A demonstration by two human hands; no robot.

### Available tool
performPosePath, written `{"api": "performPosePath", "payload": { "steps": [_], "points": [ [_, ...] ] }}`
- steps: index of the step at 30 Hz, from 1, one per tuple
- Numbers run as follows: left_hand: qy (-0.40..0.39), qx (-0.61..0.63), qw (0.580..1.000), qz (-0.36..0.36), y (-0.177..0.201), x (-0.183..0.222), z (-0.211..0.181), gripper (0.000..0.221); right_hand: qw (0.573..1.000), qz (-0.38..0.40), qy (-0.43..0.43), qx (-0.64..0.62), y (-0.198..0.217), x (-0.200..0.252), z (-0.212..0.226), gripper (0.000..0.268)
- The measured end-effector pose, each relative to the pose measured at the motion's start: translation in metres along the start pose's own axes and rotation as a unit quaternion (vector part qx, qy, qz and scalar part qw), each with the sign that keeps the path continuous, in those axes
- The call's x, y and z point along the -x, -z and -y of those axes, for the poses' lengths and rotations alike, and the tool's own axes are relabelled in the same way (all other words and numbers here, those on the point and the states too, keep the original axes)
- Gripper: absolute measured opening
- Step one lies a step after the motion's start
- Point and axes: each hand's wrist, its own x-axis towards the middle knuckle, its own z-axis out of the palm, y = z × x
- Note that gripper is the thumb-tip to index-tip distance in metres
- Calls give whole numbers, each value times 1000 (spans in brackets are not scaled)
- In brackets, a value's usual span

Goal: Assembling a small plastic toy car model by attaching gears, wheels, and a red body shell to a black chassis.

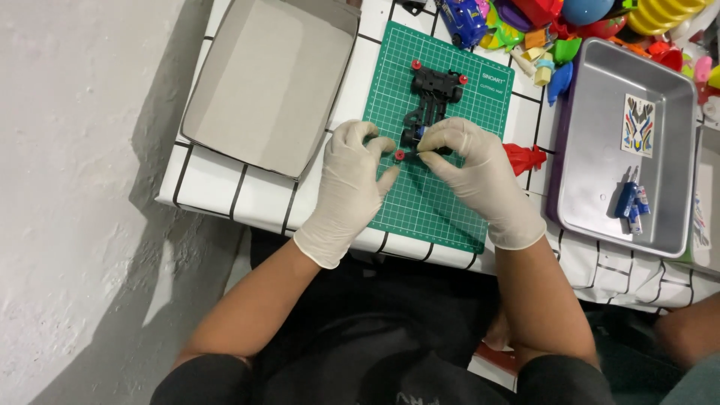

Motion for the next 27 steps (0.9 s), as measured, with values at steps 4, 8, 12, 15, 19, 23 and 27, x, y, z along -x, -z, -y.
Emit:
{"api": "performPosePath", "payload": {
  "steps": [4,8,12,15,19,23,27],
  "points": [
    [-5,-34,999,-9,-13,-7,4,23,996,25,47,68,-10,-13,5,12],
    [-3,-38,999,-15,-18,-10,3,16,995,50,50,76,-15,-17,3,11],
    [-15,-35,999,-26,-27,-11,10,13,995,68,14,78,-14,-19,0,10],
    [-24,-36,998,-37,-27,-12,8,13,993,76,20,86,-12,-21,4,10],
    [-33,-19,998,-45,-25,-12,8,13,993,79,23,84,-10,-22,10,10],
    [-42,-18,997,-63,-25,-12,8,14,991,89,38,97,-9,-23,11,9],
    [-47,-11,996,-77,-16,-12,2,12,987,101,51,118,-10,-25,6,10]
  ]
}}
